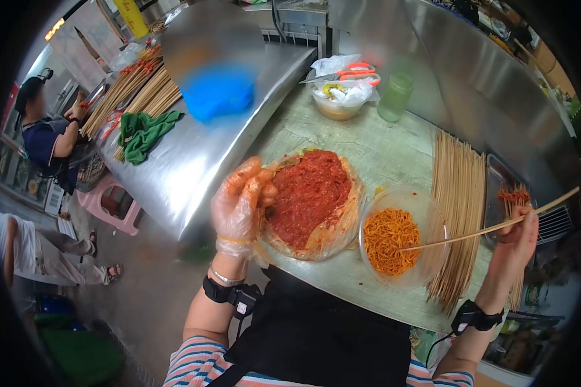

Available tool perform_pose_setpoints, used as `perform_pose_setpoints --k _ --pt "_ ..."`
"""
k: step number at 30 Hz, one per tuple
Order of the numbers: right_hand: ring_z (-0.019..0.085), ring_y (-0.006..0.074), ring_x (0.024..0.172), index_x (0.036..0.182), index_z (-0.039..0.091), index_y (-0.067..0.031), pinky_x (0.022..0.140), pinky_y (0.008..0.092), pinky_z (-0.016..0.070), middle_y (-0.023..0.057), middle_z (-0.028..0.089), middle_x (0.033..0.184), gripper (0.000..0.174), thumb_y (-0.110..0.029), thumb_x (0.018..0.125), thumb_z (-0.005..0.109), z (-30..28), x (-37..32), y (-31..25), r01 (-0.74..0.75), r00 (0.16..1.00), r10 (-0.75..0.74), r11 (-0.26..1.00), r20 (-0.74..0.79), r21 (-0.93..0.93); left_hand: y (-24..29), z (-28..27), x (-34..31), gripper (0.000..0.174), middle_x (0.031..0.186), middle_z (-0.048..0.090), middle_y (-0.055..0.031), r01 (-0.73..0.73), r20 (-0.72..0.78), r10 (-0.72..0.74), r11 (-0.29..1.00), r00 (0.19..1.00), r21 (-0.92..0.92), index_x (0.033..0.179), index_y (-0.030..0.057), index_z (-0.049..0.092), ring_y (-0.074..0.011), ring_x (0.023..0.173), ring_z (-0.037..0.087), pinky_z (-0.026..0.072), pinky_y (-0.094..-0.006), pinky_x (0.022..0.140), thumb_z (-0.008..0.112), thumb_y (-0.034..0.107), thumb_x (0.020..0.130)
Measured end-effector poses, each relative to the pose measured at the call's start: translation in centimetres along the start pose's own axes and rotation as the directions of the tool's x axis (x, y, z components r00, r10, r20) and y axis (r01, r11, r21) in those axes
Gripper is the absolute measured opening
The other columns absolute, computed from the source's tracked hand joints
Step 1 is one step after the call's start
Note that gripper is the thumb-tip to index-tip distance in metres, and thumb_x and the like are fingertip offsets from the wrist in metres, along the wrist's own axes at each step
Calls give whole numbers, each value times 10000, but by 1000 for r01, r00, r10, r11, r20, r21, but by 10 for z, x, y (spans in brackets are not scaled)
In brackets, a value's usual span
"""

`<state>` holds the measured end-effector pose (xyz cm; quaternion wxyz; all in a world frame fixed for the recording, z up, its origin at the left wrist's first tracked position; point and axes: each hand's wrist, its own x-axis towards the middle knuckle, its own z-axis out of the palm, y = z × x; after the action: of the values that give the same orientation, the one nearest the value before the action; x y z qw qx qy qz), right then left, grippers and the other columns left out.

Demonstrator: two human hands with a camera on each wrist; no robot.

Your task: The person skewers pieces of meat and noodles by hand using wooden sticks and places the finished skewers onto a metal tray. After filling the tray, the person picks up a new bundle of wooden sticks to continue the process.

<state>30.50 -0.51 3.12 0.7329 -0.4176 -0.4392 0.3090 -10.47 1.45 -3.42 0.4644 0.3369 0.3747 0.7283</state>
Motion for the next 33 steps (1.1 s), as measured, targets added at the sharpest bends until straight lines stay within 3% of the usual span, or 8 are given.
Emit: perform_pose_setpoints --k 8,11,15,16,19,20,25,33 --pt "471 60 537 889 512 -43 475 172 380 35 514 792 125 -158 921 474 57 -52 27 -200 966 201 979 164 -22 6 -31 -9 132 941 655 -126 -103 212 -31 797 977 595 894 -33 649 -180 814 613 491 -284 730 642 28 777" --pt "458 60 513 854 517 -38 462 173 372 19 501 703 142 -160 916 481 46 -59 30 -341 844 404 912 354 -227 14 -30 -8 172 895 658 -131 -380 393 55 410 918 829 926 2 653 -190 799 618 486 -276 724 651 19 755" --pt "431 63 458 821 518 -26 426 181 349 22 482 608 226 -209 938 453 48 -65 15 -359 855 437 888 281 -288 11 -41 3 200 782 646 -101 -309 306 72 381 949 871 954 26 650 -172 666 604 485 -258 621 629 10 757" --pt "427 72 440 812 506 -22 420 182 351 34 477 602 266 -233 952 426 46 -64 13 -321 892 378 916 250 -241 11 -36 4 183 733 627 -90 -203 224 28 544 974 814 936 32 655 -167 607 590 480 -268 574 614 5 760" --pt "429 80 440 803 490 -16 419 180 353 43 467 599 292 -244 961 398 48 -68 4 -268 944 289 954 161 -136 16 -29 14 168 731 625 -93 -337 331 76 327 941 883 917 26 657 -168 598 593 480 -269 561 611 1 758" --pt "430 81 442 803 487 -15 419 179 355 46 467 604 297 -246 963 391 48 -70 3 -242 955 259 962 145 -127 19 -22 12 162 769 638 -106 -245 271 -9 402 963 882 908 37 661 -202 630 610 488 -283 584 629 23 750" --pt "444 83 470 792 477 -10 428 181 367 61 477 647 315 -250 967 371 53 -83 17 -164 978 176 981 116 -100 14 1 20 179 771 623 -113 -506 519 38 290 854 812 913 -4 651 -196 677 605 483 -274 627 653 14 735" --pt "467 87 520 794 526 9 478 202 380 52 478 663 285 -196 952 407 55 -93 30 -159 929 238 948 283 -274 -10 30 54 169 828 634 -132 -569 574 -43 89 818 817 904 65 662 -302 744 613 494 -339 662 655 104 740"
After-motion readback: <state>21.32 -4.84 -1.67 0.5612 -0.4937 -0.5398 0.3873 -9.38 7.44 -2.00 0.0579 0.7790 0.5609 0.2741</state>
